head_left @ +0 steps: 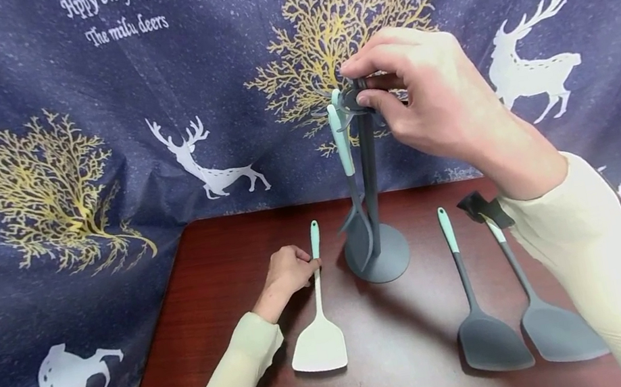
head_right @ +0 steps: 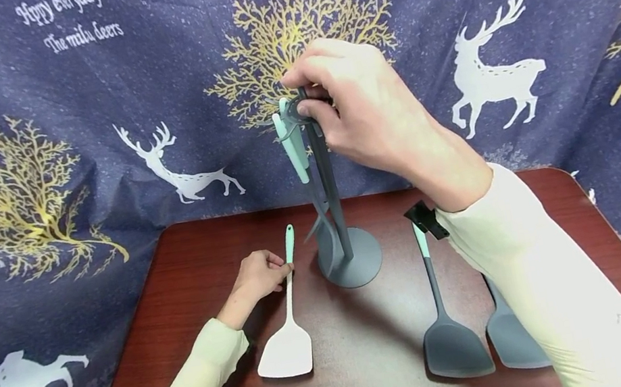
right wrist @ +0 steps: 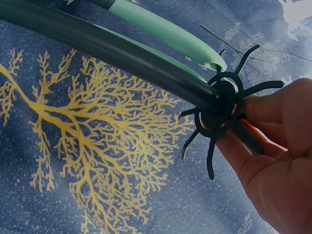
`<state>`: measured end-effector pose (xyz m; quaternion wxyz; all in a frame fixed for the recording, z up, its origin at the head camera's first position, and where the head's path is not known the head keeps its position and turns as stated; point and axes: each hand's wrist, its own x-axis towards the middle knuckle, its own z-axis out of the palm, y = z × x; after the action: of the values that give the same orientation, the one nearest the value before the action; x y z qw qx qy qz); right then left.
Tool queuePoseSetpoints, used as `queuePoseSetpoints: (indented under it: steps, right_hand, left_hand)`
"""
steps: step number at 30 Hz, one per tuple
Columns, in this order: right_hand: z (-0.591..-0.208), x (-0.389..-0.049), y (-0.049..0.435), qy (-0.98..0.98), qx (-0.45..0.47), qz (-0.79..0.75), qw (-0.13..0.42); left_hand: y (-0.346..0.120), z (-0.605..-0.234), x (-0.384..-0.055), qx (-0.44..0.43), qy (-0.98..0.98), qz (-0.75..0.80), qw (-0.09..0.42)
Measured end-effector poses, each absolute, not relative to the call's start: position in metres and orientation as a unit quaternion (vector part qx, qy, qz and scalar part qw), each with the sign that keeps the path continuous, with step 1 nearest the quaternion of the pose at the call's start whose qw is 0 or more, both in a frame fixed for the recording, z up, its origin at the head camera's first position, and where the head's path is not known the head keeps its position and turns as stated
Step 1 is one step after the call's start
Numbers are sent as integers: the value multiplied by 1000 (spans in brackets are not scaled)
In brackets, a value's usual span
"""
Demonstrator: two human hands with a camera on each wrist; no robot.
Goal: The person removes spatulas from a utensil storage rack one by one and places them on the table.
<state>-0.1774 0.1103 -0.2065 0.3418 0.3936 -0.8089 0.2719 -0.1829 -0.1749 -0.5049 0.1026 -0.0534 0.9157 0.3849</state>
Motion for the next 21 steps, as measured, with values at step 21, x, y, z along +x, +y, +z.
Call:
queuePoseSetpoints:
  steps: [21]
  right_hand:
    - [-207,-176,111,-805,399,268,347]
  left_hand:
    - [-160,-430,-174,92,884,455,-57]
